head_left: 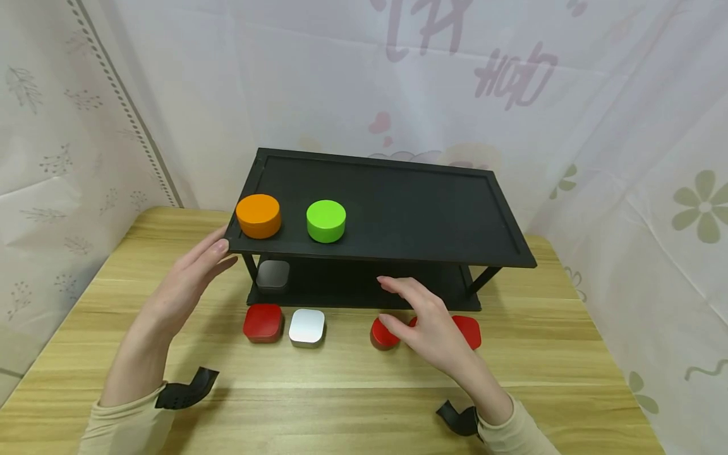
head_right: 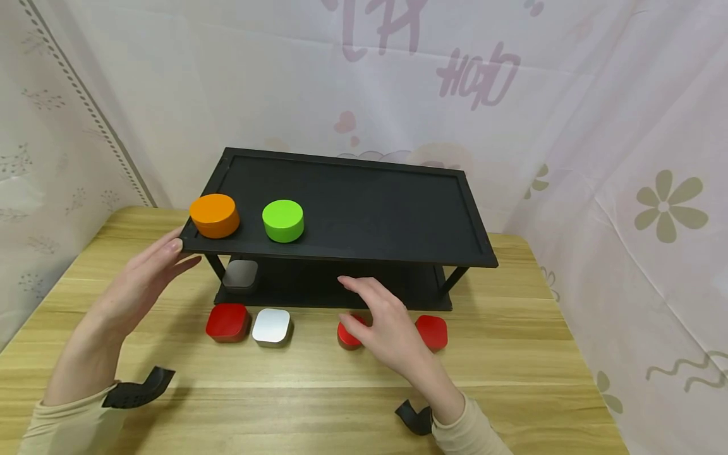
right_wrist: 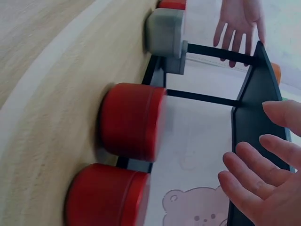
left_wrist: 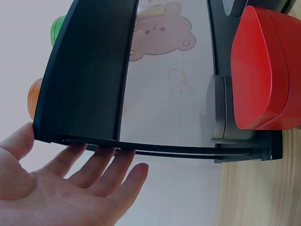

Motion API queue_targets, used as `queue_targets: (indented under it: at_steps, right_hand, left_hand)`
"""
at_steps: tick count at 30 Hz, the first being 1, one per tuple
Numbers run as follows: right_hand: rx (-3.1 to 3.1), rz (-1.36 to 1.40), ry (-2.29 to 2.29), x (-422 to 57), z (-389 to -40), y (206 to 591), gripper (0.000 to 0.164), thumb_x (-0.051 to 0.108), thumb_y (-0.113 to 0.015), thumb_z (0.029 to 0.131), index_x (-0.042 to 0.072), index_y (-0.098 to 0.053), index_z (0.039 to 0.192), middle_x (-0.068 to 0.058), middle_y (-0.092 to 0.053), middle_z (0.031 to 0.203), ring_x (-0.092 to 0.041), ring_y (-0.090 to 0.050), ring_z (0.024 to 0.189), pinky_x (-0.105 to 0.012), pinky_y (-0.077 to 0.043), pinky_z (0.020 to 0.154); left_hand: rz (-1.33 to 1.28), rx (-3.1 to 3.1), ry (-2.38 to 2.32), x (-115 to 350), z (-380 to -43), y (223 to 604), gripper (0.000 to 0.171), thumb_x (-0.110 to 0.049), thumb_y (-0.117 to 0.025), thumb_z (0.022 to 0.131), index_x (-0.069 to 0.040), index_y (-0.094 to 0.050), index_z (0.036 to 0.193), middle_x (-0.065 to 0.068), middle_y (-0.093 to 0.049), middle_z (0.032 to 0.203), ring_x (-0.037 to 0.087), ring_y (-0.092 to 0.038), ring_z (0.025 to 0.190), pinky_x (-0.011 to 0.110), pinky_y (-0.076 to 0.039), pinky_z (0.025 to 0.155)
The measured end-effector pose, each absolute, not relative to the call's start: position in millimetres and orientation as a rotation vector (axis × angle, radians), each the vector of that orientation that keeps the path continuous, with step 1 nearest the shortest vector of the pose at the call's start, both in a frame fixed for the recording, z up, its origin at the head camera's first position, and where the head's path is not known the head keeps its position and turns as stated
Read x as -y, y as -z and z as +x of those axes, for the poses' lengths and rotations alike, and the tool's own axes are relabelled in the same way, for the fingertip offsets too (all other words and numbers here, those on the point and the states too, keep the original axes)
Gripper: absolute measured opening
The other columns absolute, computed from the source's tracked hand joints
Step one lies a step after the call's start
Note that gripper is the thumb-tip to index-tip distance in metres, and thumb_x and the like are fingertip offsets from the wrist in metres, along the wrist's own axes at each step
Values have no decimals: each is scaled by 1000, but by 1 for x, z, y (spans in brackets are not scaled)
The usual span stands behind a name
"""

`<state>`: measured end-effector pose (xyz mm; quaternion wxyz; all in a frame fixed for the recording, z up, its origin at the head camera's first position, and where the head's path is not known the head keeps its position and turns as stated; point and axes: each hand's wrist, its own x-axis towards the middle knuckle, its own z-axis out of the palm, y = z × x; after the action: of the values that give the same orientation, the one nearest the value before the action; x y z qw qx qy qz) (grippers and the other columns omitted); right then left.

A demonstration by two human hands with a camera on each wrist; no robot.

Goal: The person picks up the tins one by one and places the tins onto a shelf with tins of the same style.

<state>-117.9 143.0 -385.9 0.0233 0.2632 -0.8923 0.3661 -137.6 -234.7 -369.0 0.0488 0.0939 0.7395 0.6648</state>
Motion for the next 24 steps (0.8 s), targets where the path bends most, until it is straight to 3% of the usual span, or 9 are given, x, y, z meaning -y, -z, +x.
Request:
queue_targets:
  at_steps: [8,17,24]
  right_hand:
    - [2870,742,-1048,-145,-120,399,57,31,-69,85,41,-44,134,19,-52,128,-6,-54,117,-35,-52,92]
    - [2916,722,-968,-148,-122,410,55,34,-68,85,37,-46,135,16,-55,126,-13,-57,115,-34,-52,92]
    - [2943,750,-948,-150,-123,417,57,34,-70,83,39,-46,134,20,-55,123,-7,-57,112,-32,-51,92]
  left_hand:
    - [288,-2264,-2016,235,-138,370,48,-31,-36,102,-21,-29,149,2,-25,156,1,-34,131,8,-38,96]
    - [314,-2240,-2046,235,-138,371,48,-30,-36,102,-19,-30,149,1,-28,154,0,-36,130,9,-37,97]
    - [308,-2257,-2031,235,-139,369,47,-30,-35,102,-20,-31,148,1,-27,155,3,-34,131,9,-38,97]
